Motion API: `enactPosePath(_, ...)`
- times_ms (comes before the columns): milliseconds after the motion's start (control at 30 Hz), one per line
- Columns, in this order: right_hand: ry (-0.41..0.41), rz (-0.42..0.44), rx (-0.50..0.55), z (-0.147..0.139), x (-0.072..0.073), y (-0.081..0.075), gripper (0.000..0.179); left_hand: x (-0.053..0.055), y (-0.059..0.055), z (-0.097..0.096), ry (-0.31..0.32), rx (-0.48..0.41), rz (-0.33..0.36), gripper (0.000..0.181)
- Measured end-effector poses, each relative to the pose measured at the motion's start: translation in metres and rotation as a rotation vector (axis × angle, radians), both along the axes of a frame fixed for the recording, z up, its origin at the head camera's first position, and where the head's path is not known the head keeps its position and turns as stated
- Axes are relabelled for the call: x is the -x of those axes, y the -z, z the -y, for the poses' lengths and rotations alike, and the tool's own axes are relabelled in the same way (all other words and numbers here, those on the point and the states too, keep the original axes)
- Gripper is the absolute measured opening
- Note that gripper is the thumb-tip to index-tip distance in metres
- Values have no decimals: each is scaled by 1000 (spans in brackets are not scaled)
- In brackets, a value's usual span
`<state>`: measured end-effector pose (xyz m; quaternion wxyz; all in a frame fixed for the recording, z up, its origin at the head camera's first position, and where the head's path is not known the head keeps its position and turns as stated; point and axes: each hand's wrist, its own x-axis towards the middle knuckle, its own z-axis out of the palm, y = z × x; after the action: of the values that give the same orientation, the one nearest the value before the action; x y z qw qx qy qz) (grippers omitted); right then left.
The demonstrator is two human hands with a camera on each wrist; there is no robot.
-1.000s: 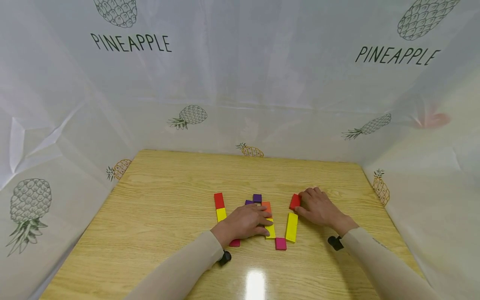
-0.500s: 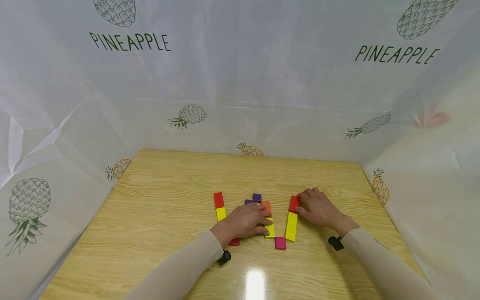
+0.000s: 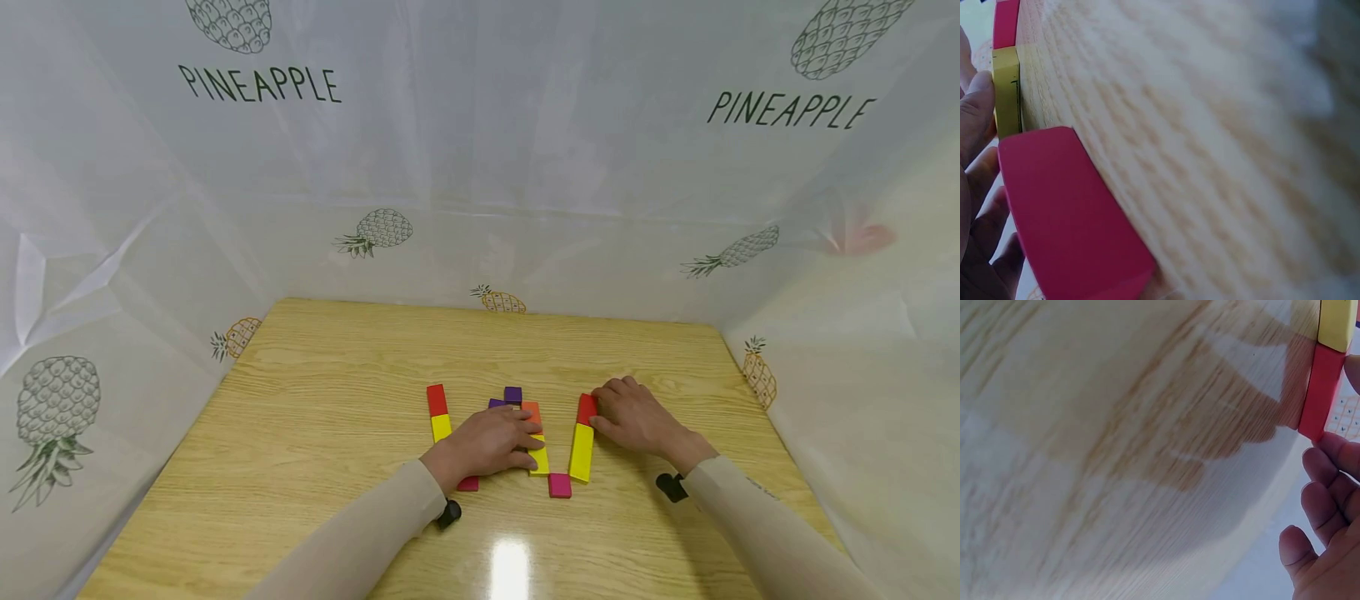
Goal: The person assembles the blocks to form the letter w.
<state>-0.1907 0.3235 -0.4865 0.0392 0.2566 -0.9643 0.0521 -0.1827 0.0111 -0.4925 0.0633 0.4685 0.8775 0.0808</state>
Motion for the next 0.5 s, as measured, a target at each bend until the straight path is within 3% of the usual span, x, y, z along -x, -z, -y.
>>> enactPosePath(333, -2, 8, 4, 0, 0, 0, 44, 0, -1, 0, -1, 4, -7, 43)
enactPosePath(500, 9, -38, 19, 0, -2, 3, 46, 0, -3, 0, 9, 15, -22, 43)
